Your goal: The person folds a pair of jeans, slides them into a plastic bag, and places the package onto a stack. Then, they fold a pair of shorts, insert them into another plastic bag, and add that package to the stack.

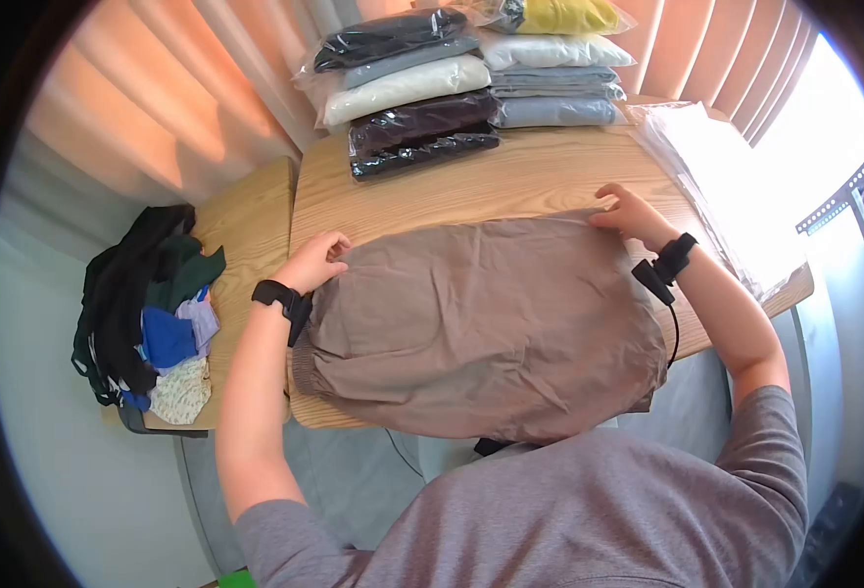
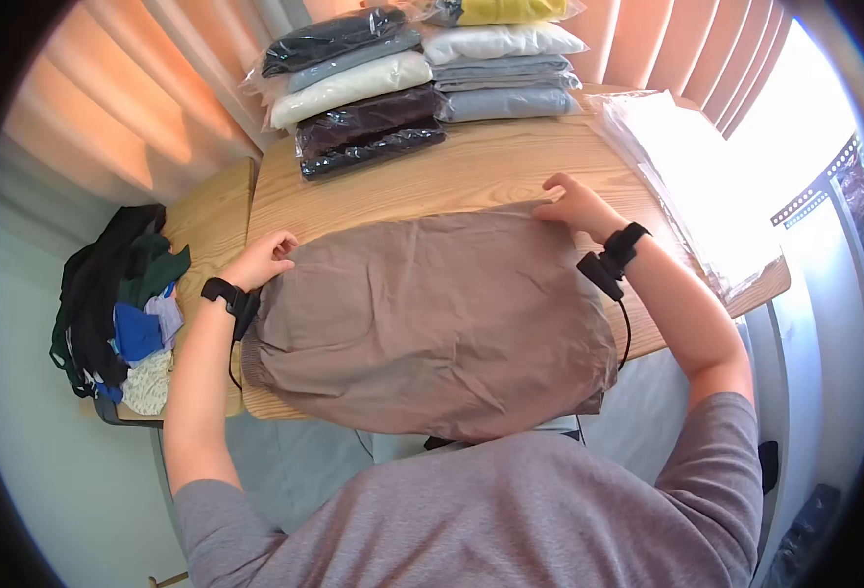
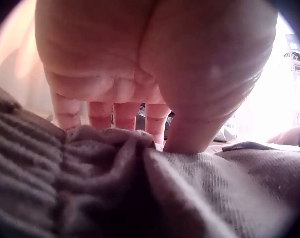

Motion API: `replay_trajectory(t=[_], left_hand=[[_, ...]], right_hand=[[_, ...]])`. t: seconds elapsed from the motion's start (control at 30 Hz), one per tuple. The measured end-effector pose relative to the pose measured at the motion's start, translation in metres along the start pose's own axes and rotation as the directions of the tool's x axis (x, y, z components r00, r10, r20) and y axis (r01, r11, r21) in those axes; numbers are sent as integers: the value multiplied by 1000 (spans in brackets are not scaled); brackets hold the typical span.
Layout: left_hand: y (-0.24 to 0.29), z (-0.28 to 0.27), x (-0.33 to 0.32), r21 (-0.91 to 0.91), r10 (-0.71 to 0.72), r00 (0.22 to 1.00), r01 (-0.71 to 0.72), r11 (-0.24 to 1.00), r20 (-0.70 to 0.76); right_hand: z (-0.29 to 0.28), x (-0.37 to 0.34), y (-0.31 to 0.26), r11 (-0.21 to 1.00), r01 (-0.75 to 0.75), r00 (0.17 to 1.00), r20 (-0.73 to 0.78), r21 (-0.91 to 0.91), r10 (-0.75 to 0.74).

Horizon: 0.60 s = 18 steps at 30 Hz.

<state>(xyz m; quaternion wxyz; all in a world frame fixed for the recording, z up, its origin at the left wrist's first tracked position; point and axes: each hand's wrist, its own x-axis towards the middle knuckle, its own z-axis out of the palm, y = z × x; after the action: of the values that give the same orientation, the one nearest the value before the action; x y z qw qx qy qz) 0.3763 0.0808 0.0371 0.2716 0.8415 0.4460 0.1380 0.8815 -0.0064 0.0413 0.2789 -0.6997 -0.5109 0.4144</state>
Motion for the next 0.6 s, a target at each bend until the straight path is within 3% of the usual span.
replay_trajectory(t=[0.03,0.07,0.1,0.17,0.23,0.3,0.37,0.43,0.47,0.5,0.53,0.57,0.6], left_hand=[[0,0,1,-2,5,1000,-5,1000,4],[0,-1,1,8,-86,993,86,996,79],[2,-3,1,27,-177,973,175,984,149],[4,-7,2,100,-190,964,174,980,185],[13,-12,-4,172,-208,952,172,970,223],[25,-28,-15,62,-114,987,108,992,110],[43,-62,-21,76,-26,1000,27,997,-17],[89,-103,-26,74,2,981,13,997,-194],[104,-125,-26,53,-10,958,26,998,-288],[112,-144,-22,76,115,903,-92,993,-413],[134,-162,-23,246,205,819,-81,966,-536],[143,-181,-22,232,310,750,-212,949,-584],[171,-183,-30,307,316,702,-145,941,-638]], right_hand=[[2,-2,-2,982,102,995,23,-156,-100],[2,-3,-7,952,138,990,54,-274,-129],[1,2,-2,952,138,990,47,-274,-130],[2,17,8,861,213,977,123,-461,-175],[-1,9,4,871,227,974,105,-435,-201],[-16,0,-8,849,334,942,133,-409,-307],[-46,-14,-39,797,432,894,84,-422,-440],[-80,-33,-82,827,494,847,-64,-267,-527],[-97,-47,-108,775,498,788,-170,-389,-592],[-114,-59,-130,719,476,708,-263,-506,-655],[-135,-59,-141,667,527,579,-352,-527,-736],[-151,-63,-149,608,567,431,-429,-556,-794],[-143,-98,-171,597,553,331,-504,-582,-798]])
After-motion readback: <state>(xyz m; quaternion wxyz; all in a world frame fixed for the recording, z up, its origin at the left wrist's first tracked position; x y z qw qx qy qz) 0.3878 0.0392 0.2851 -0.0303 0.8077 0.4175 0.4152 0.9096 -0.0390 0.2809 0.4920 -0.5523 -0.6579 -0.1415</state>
